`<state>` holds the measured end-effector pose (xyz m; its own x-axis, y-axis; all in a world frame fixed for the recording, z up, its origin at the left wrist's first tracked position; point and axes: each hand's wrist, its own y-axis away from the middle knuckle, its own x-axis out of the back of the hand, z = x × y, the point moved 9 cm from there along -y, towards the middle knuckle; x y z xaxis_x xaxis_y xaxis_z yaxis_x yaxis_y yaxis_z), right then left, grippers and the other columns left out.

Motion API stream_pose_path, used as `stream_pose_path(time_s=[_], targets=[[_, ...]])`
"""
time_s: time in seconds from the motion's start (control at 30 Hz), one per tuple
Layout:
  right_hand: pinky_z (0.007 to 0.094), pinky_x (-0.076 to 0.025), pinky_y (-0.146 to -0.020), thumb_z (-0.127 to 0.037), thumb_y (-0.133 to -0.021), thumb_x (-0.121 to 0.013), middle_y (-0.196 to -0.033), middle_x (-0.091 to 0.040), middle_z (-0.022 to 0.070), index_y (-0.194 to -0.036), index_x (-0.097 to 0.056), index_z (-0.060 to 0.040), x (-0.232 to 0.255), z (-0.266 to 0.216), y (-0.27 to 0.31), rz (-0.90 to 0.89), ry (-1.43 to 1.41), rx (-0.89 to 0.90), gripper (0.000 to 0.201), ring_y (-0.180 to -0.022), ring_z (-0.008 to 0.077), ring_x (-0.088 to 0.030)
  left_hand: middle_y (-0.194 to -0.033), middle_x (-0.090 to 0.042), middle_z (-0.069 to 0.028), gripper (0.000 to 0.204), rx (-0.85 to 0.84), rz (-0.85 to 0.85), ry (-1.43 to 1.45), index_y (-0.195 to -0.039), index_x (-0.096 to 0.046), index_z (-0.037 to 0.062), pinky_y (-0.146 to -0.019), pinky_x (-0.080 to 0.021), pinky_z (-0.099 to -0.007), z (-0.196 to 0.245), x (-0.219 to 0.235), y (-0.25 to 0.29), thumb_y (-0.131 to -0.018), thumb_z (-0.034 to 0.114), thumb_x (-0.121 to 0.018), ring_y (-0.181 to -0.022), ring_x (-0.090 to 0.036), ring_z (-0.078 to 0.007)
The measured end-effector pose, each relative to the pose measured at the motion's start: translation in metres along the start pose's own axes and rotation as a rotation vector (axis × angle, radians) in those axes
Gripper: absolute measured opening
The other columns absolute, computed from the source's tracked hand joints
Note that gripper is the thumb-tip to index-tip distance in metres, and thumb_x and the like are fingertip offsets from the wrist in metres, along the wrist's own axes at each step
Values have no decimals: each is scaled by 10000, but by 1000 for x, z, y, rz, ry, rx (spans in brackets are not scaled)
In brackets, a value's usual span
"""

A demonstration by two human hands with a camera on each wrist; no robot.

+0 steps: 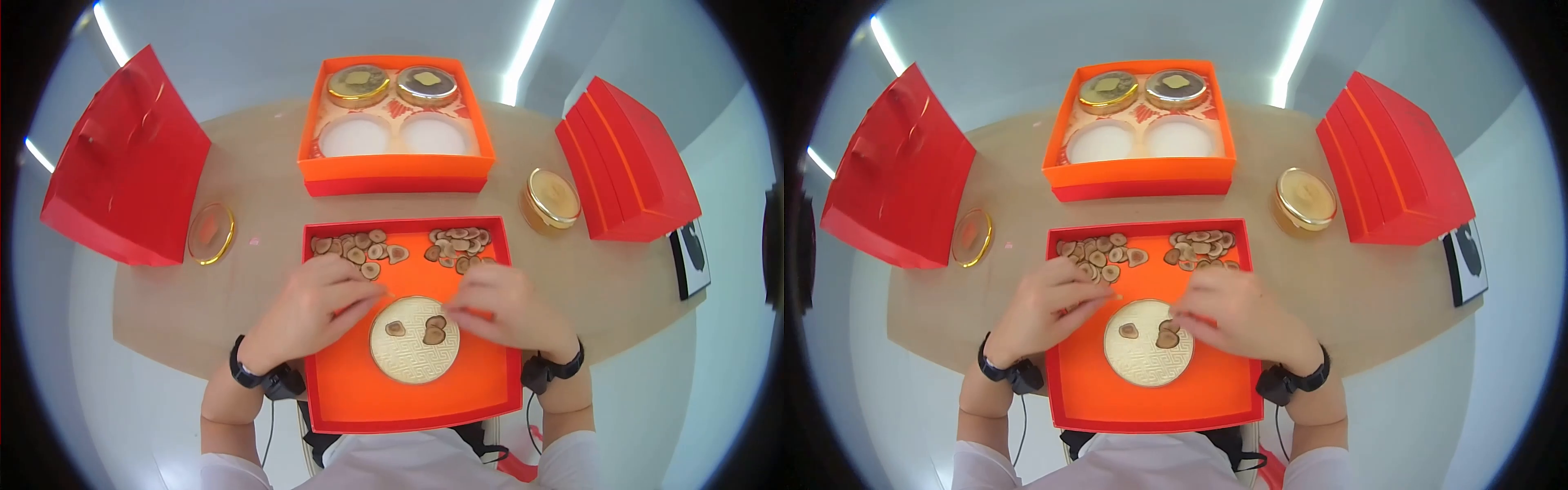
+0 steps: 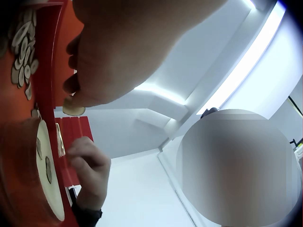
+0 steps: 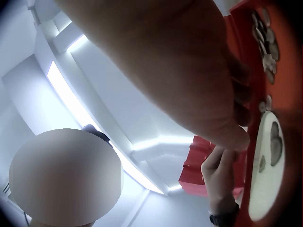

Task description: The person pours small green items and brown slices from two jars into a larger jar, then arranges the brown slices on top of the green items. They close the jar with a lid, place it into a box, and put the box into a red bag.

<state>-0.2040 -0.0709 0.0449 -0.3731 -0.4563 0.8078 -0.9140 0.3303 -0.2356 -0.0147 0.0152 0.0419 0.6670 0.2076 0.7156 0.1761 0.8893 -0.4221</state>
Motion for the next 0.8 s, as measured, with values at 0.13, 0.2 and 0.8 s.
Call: stream_pose_path(time_s=[0.13,0.2,0.8], targets=[[428,-571,-789,-105,-896,-801,-932,-666,99,-994,-776,-60,15,37,6,189,230,-141,111,-916,299,-671,-868,-634,-23,213,-81,-158,4,-1062,-853,134,-759,-508,-374,18,-18,4,-857,80,-875,-829,-620,-231],[432,-564,-802,-87,-888,-800,-939,-666,97,-996,-773,-54,19,52,8,210,276,-201,116,-928,304,-662,-855,-617,-12,202,-127,-238,-2,-1056,-857,146,-785,-502,-373,22,-30,8,-860,105,-884,-832,-608,-220],[418,-555,-806,-139,-886,-830,-902,-647,64,-977,-819,-66,-1,74,2,166,323,-149,118,-891,272,-655,-927,-655,-81,273,110,-117,-215,-1161,-799,67,-857,-520,-435,-43,-23,-2,-908,159,-843,-897,-626,-291]])
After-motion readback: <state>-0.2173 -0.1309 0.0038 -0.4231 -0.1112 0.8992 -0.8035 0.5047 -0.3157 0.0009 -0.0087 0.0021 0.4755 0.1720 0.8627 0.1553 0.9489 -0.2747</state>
